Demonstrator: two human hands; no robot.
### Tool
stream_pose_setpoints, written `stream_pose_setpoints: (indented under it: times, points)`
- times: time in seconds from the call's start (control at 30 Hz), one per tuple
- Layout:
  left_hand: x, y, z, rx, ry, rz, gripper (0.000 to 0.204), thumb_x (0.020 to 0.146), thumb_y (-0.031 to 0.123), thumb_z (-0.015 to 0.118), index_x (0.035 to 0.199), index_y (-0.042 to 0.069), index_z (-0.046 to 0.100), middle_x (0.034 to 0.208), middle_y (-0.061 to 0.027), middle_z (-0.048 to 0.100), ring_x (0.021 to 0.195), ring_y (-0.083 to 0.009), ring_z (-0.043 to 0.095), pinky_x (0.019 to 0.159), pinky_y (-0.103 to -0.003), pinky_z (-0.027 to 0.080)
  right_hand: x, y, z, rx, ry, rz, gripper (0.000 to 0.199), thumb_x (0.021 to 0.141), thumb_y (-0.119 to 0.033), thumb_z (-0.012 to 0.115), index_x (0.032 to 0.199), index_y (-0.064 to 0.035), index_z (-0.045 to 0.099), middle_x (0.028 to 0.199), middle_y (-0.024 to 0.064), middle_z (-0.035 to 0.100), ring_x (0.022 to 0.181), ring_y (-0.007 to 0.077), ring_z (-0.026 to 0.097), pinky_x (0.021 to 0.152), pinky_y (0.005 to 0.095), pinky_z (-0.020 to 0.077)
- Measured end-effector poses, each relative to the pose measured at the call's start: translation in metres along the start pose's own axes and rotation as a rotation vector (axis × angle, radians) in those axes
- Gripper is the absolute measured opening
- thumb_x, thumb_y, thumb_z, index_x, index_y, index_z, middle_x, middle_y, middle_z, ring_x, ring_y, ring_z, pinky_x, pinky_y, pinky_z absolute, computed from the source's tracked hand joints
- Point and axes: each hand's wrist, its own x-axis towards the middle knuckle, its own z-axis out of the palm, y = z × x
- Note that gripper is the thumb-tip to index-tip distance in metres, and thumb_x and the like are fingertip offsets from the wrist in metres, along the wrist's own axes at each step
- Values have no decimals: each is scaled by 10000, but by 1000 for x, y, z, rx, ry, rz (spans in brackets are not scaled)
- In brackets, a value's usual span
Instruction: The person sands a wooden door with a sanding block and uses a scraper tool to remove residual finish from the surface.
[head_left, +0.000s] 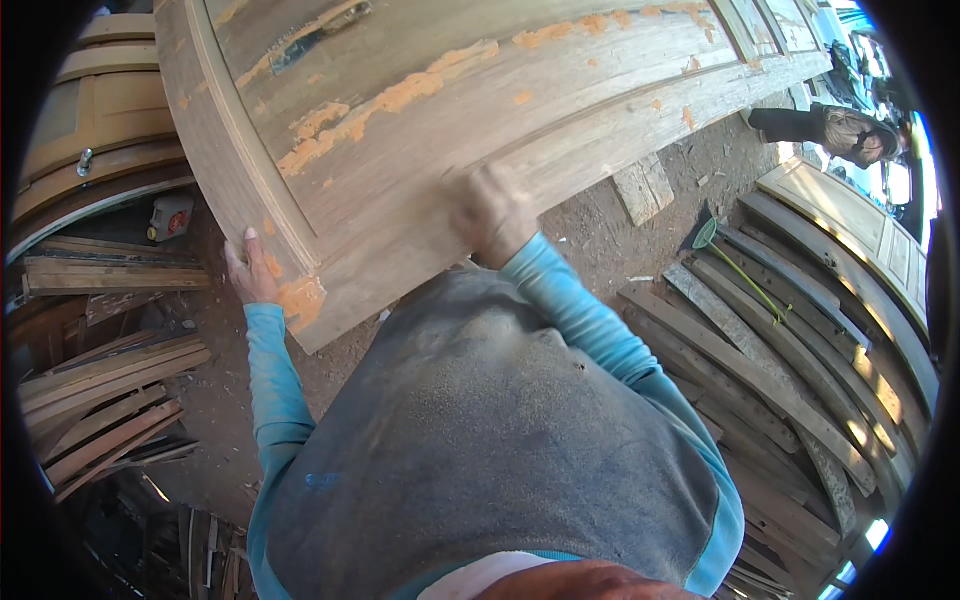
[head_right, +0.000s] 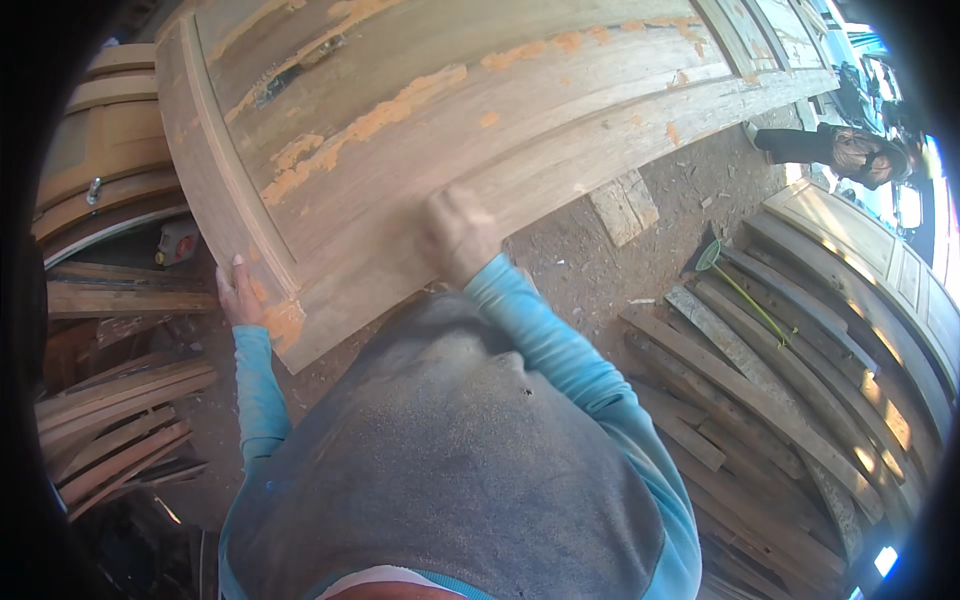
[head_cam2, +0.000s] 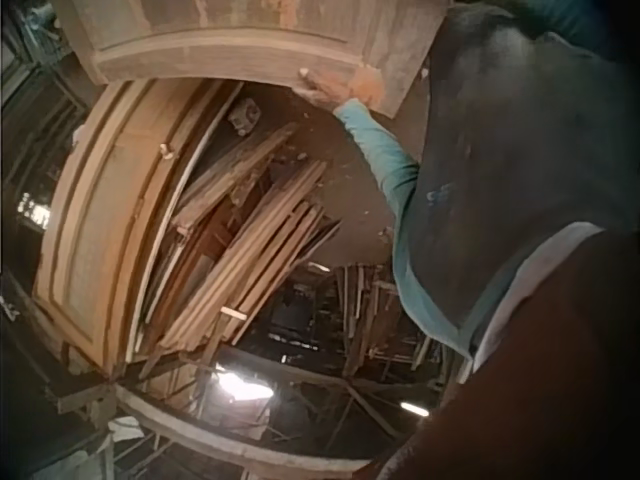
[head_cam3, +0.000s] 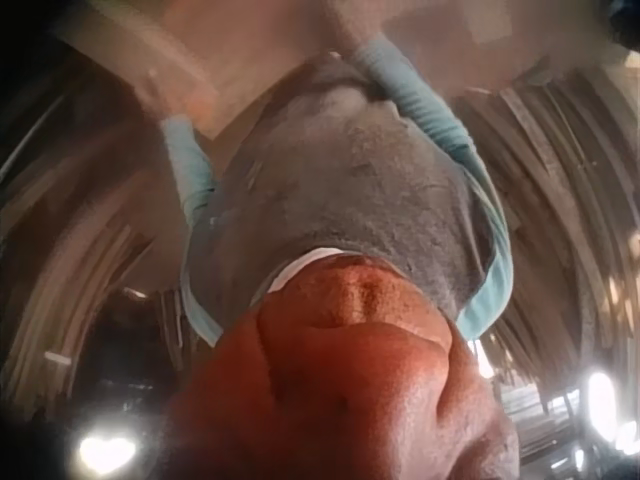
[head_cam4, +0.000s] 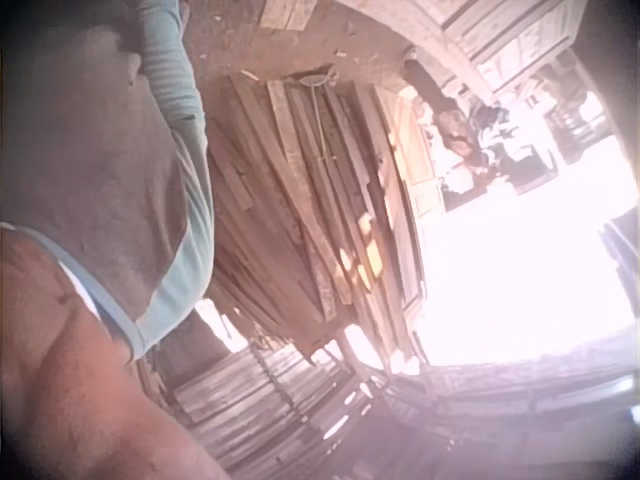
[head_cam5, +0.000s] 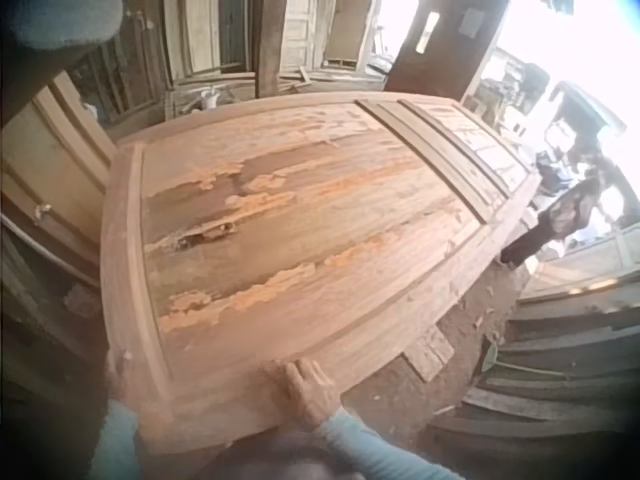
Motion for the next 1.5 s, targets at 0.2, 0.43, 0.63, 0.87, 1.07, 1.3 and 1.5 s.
stream_pose_setpoints:
  times: [0.2, 0.43, 0.63, 0.87, 1.07, 1.3, 1.5]
  points:
    - [11, 9, 24, -203, -59, 79, 791, 993, 482, 618, 1485, -95, 389, 1430, -276, 533, 1322, -353, 542, 1087, -420, 448, -9, -15, 16, -15, -60, -8, 397, 785, -252, 796, 1091, -80, 612, 988, 149, 569, 957, 374, 614, 773, 485, 544]
    - [-1, 3, 8, -286, 47, 58, 686, 1027, 450, 567, 1445, -84, 463, 1434, -239, 555, 1331, -334, 537, 1116, -388, 408, 0, -40, 13, -40, -105, 43, 343, 834, -268, 762, 1068, -82, 594, 1025, 143, 582, 1016, 363, 620, 807, 478, 543]
    - [11, -24, 18, -298, 59, 147, 732, 1025, 450, 558, 1517, -63, 385, 1537, -318, 417, 1490, -409, 327, 1220, -453, 264, 8, -52, 29, -97, -24, 83, 305, 831, -287, 760, 1016, -75, 644, 955, 139, 596, 945, 359, 628, 793, 460, 536]
    - [11, -22, 9, -146, 36, 196, 703, 1043, 435, 524, 1530, -48, 372, 1535, -299, 434, 1430, -411, 426, 1172, -429, 354, -4, -60, 41, -7, -29, 10, 347, 841, -305, 758, 1071, -70, 648, 987, 145, 595, 964, 355, 622, 818, 460, 537]
    - [11, -21, 11, -44, 94, 208, 689, 1048, 448, 507, 1523, -39, 395, 1492, -292, 494, 1368, -426, 498, 1133, -436, 404, -24, -38, 14, 68, -25, -20, 350, 843, -293, 750, 1091, -66, 650, 992, 152, 596, 989, 355, 616, 832, 457, 536]
    - [30, -37, 16, 43, 121, 218, 677, 1052, 446, 494, 1512, -43, 404, 1473, -293, 512, 1354, -404, 522, 1111, -435, 430, -31, 9, -34, 162, 134, 135, 311, 853, -266, 735, 1085, -74, 657, 993, 153, 614, 945, 382, 624, 830, 470, 540]
    - [21, -27, 15, 72, 107, 194, 672, 1047, 476, 461, 1511, -8, 412, 1458, -297, 520, 1357, -427, 507, 1119, -445, 423, -38, 24, -44, 203, 196, 186, 259, 878, -204, 738, 1052, -41, 637, 959, 173, 627, 894, 403, 620, 784, 474, 515]
